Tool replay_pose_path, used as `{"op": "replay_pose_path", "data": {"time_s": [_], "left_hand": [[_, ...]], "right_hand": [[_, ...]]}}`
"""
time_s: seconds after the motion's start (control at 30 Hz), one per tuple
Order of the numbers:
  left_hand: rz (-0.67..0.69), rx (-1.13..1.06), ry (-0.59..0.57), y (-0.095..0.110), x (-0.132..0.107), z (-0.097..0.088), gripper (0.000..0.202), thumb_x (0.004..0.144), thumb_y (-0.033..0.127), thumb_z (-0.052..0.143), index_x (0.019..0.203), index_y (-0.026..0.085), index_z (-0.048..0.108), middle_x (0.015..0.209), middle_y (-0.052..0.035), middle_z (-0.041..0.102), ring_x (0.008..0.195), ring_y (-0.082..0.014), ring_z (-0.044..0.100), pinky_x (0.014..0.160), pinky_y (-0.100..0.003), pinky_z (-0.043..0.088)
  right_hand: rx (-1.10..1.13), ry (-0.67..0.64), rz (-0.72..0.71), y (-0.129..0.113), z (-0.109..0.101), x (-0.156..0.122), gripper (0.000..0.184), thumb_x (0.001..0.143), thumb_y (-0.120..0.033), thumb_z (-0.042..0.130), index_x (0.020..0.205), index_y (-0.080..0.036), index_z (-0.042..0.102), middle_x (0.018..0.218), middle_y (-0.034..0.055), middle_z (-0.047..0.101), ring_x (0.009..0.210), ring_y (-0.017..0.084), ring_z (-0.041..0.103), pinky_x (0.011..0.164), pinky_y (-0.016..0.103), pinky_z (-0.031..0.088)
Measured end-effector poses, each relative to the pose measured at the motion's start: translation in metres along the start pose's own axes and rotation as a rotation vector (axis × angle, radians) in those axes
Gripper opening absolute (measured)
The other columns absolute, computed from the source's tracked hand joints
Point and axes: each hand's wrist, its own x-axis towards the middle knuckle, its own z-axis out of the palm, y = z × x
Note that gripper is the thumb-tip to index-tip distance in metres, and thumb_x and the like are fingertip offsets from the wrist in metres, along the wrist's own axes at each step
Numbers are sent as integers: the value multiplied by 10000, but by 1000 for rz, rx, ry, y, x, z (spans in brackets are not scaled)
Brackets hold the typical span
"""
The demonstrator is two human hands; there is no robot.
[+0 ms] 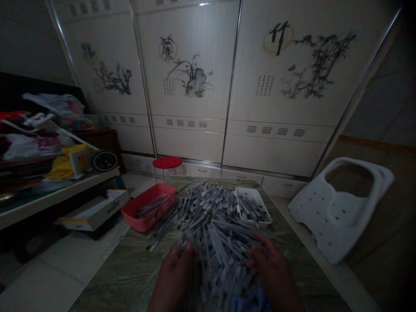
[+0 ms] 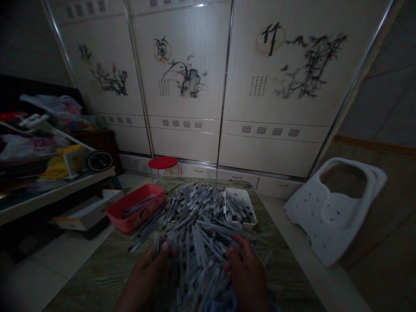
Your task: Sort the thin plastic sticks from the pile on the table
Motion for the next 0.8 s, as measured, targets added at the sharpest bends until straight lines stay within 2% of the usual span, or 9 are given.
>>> {"op": "replay_pose_path", "data": {"time_s": [0.13,0.27,0.4,0.5,0.57,0.63,0.7,0.8], "left_hand": [[10,32,11,3,1,-8,621,773,645,772,1167,166,742,754,-17,732,493,-138,494,491,-253,361],[-9,-63,25,3,-1,-7,606,733,523,873,1216,175,760,942,-70,811,583,-164,608,560,-268,463],[-51,-173,46,10,-4,-5,561,744,400,912,1253,217,767,1100,-92,830,806,-214,735,718,-278,551],[-87,-275,23,14,-7,-5,608,783,369,899,1354,263,718,1248,-108,803,1049,-264,767,836,-302,571],[-106,-340,-39,14,-8,-6,592,815,367,881,1375,303,702,1394,-98,742,1256,-266,703,978,-325,547],[-127,-359,-116,13,-9,-6,505,841,374,861,1326,318,733,1508,-73,666,1430,-248,574,1136,-342,456],[-134,-344,-140,11,-9,-6,421,860,385,843,1267,307,767,1560,-61,620,1510,-243,479,1239,-377,349],[-103,-342,-121,10,-9,-6,417,888,401,815,1287,299,755,1575,-67,602,1529,-257,450,1299,-452,248]], "right_hand": [[-64,-21,-18,-2,9,-10,528,860,-500,634,1265,-165,684,740,14,746,557,205,652,522,301,480],[-125,-89,-88,-4,23,-25,479,894,-518,605,1203,-169,715,705,0,713,513,185,635,490,285,429],[-137,-218,-52,-3,31,-32,469,900,-504,605,1214,-170,705,717,2,705,510,179,640,486,280,420],[-113,-239,-54,1,36,-33,457,893,-520,609,1176,-176,715,717,11,708,485,177,636,484,285,425],[-100,-223,-65,3,39,-35,446,885,-529,620,1145,-183,725,692,7,701,468,175,632,478,285,424],[-88,-225,-54,4,42,-37,450,878,-532,630,1145,-183,725,689,6,704,463,173,625,479,285,434],[-78,-232,-41,5,44,-39,461,878,-533,628,1156,-177,722,700,11,711,471,172,619,482,284,439],[-91,-250,-68,6,44,-42,472,882,-540,629,1152,-168,734,695,17,711,486,180,628,500,290,439]]}}
